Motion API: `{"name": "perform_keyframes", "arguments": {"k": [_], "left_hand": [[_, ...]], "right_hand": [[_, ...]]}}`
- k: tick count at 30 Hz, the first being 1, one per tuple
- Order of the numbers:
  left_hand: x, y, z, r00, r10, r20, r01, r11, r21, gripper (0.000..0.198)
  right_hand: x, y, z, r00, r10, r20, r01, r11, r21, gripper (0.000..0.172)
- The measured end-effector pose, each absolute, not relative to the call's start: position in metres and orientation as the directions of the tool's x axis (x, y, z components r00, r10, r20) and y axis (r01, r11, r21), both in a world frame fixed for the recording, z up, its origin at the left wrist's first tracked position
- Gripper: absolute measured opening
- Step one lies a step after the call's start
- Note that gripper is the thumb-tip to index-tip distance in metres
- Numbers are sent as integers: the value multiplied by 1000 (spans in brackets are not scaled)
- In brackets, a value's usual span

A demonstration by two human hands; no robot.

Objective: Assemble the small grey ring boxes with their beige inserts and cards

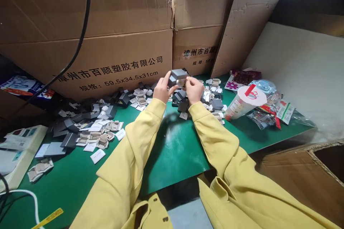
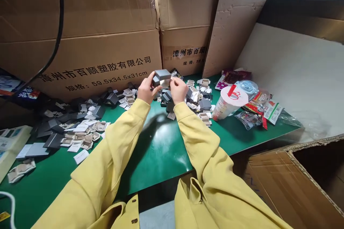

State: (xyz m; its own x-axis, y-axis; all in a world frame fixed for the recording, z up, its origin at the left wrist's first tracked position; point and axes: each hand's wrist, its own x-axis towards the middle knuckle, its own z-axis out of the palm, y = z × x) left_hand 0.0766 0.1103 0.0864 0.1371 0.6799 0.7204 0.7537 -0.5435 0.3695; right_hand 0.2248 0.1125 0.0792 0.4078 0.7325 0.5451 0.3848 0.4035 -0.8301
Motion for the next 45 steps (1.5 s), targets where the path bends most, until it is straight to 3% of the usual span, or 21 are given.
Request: {"name": "perform_keyframes", "arguments": {"k": [4, 6, 9, 11, 13, 16, 21, 24, 29, 33, 38, 45], "left_hand": [[91, 138, 95, -1, 744, 668, 728, -457, 510, 62], [93, 145, 91, 27, 800, 600, 727, -428, 537, 70], [93, 144, 76, 114, 871, 478, 760, -387, 522, 92], [90, 134, 62, 130, 897, 423, 780, -356, 514, 92], [85, 120, 45, 130, 903, 409, 795, -341, 501, 89], [73, 94, 20, 169, 893, 417, 805, -369, 464, 80], [52, 55, -11, 82, 943, 323, 867, -227, 443, 68], [37, 36, -18, 82, 931, 356, 894, -226, 387, 62], [9, 20, -19, 153, 872, 465, 895, -322, 308, 48], [-10, 20, -14, -7, 873, 487, 930, -174, 325, 34], [-18, 19, -6, -102, 920, 378, 961, -7, 275, 36], [-14, 19, -5, -70, 952, 298, 975, 2, 222, 17]], "right_hand": [[253, 137, 79, 481, 688, 543, 561, 234, -794, 35], [260, 143, 76, 358, 751, 555, 649, 227, -726, 36], [259, 143, 72, 53, 851, 523, 788, 286, -545, 41], [252, 136, 69, -44, 858, 511, 850, 301, -432, 46], [240, 123, 63, -86, 811, 578, 860, 353, -368, 43], [217, 94, 42, -249, 691, 679, 764, 571, -300, 35], [184, 55, 0, -426, 590, 686, 565, 766, -308, 27], [177, 53, -12, -414, 629, 658, 517, 757, -399, 27], [180, 59, -16, -370, 731, 574, 600, 660, -453, 34], [181, 58, -16, -348, 779, 521, 713, 581, -392, 42], [176, 48, -10, -313, 777, 547, 694, 580, -426, 22], [169, 38, -11, -485, 827, 283, 666, 559, -493, 10]]}}
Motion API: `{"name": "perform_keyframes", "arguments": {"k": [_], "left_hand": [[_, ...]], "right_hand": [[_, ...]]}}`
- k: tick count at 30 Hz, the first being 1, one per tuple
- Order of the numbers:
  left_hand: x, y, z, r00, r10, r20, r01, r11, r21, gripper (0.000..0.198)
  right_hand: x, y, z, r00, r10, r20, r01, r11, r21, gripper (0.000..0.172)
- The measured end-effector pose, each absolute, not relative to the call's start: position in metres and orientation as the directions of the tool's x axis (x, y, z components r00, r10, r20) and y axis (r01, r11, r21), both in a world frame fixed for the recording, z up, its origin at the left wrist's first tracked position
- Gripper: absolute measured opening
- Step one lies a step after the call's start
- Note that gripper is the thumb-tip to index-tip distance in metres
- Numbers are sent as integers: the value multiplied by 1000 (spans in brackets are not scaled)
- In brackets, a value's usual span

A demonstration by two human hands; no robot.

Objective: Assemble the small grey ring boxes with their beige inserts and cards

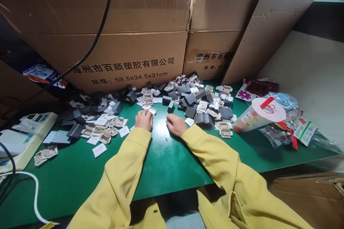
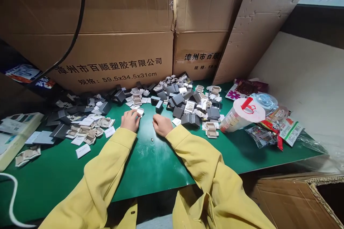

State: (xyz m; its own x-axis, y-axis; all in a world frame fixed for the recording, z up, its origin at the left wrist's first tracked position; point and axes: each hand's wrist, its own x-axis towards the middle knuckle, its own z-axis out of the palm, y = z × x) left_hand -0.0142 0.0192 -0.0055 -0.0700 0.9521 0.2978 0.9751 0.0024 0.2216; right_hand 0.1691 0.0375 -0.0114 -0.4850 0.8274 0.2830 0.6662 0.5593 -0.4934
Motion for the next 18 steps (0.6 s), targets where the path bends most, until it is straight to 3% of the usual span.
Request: {"name": "perform_keyframes", "arguments": {"k": [5, 13, 18], "left_hand": [[-14, 19, -6, -11, 965, 263, 974, -50, 222, 19], [-11, 19, -10, 111, 959, 262, 937, -189, 295, 33], [-8, 20, -13, 226, 943, 243, 894, -300, 333, 25]], "right_hand": [[170, 40, -12, -515, 818, 257, 648, 567, -508, 10], [168, 38, -10, -554, 775, 306, 604, 626, -493, 28], [169, 37, -11, -504, 800, 326, 648, 600, -469, 26]]}}
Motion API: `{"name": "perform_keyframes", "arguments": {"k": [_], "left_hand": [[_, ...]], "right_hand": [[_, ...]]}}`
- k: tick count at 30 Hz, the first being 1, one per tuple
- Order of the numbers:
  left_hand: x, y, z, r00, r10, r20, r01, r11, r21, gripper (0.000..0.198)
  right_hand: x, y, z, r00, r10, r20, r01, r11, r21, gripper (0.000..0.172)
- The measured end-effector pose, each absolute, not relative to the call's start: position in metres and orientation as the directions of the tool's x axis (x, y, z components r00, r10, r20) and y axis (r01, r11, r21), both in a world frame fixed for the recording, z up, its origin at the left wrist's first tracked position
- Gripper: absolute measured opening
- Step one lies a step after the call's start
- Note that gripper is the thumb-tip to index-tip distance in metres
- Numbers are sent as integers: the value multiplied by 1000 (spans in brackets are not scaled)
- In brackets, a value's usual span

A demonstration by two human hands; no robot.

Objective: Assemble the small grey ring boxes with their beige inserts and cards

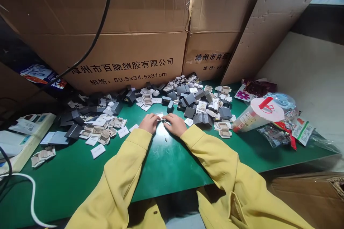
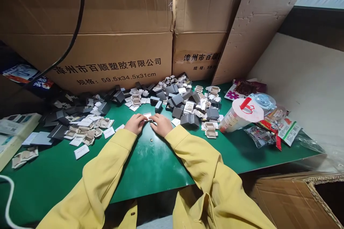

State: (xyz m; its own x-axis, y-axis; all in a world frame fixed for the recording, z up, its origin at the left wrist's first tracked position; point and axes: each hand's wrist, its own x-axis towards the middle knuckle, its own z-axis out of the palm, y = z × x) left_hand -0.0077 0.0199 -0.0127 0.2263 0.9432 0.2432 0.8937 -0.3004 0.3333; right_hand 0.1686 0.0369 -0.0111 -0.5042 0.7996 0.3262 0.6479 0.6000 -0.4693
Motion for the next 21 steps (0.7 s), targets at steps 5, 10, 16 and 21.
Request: {"name": "perform_keyframes", "arguments": {"k": [5, 10, 16, 21], "left_hand": [[-10, 20, -8, 319, 924, 213, 844, -379, 380, 17], [-48, 36, 17, 43, 957, 286, 884, -170, 436, 21], [-89, 81, 43, -431, 817, 382, 848, 222, 481, 70], [-89, 101, 48, -495, 831, 255, 818, 345, 460, 58]], "right_hand": [[168, 40, -16, -506, 803, 314, 671, 595, -442, 12], [168, 43, -17, -536, 779, 324, 645, 626, -439, 12], [168, 41, -10, -530, 769, 357, 591, 637, -495, 13], [167, 41, -9, -518, 790, 327, 556, 602, -573, 14]]}}
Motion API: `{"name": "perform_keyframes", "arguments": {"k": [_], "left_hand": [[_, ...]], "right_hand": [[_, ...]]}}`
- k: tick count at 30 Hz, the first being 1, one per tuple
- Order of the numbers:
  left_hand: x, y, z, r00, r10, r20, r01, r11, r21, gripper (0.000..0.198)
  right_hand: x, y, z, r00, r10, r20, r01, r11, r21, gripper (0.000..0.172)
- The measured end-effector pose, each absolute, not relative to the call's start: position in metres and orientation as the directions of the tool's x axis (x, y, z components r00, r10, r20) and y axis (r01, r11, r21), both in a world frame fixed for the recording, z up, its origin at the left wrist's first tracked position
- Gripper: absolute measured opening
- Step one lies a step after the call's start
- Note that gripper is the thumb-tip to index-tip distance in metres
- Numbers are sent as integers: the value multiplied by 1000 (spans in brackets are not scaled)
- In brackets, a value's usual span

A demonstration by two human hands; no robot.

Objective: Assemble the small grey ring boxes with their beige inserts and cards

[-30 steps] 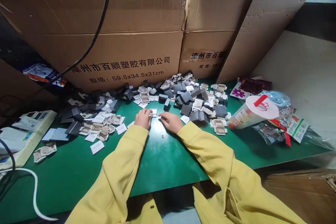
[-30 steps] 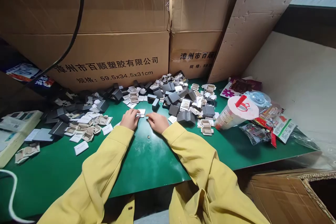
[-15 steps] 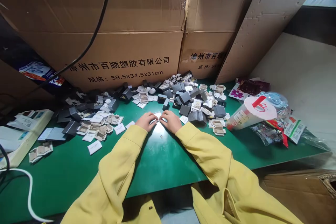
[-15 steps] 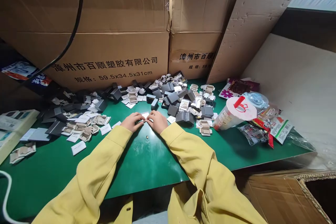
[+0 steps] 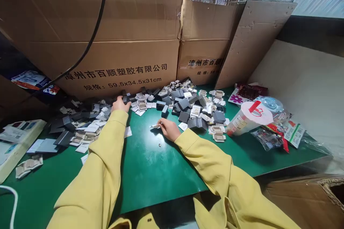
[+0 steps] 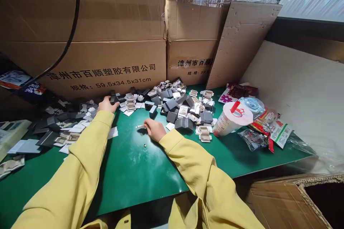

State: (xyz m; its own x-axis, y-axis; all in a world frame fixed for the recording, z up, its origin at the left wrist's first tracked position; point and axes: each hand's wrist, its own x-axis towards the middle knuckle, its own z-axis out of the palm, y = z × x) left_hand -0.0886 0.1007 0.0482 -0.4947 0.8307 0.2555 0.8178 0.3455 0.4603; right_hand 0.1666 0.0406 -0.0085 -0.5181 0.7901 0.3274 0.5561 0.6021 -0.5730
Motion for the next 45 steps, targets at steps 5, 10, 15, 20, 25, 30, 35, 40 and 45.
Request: {"name": "perform_keyframes", "arguments": {"k": [5, 10, 15, 20, 25, 30, 35, 40, 45], "left_hand": [[-61, 65, 51, -354, 876, 328, 895, 214, 392, 39], [-25, 11, 26, -137, 870, 474, 945, -29, 325, 30], [-13, 2, -9, 208, 804, 558, 912, -365, 186, 28], [-9, 3, -15, 270, 830, 489, 908, -389, 158, 32], [-7, 0, -15, 292, 813, 504, 839, -471, 274, 45], [-5, -2, -18, 306, 798, 518, 786, -519, 335, 43], [6, -10, -10, 291, 820, 493, 750, -515, 415, 42], [10, -15, 2, 215, 891, 400, 695, -428, 579, 36], [5, -14, 6, 230, 880, 415, 652, -456, 606, 29]], "right_hand": [[165, 42, -8, -469, 827, 311, 502, 539, -677, 13], [163, 42, -7, -438, 864, 249, 260, 387, -885, 12], [170, 46, -10, -413, 906, 98, -190, 20, -982, 25], [182, 49, -11, -534, 845, -31, -357, -259, -898, 34], [177, 46, -11, -386, 921, -47, -353, -194, -915, 35], [174, 41, -10, -351, 936, -33, -267, -134, -954, 28], [178, 42, -9, -172, 978, 114, -149, 89, -985, 20], [182, 37, -8, 17, 906, 424, 116, 419, -901, 15], [182, 24, -8, -162, 792, 588, 166, 609, -775, 17]]}}
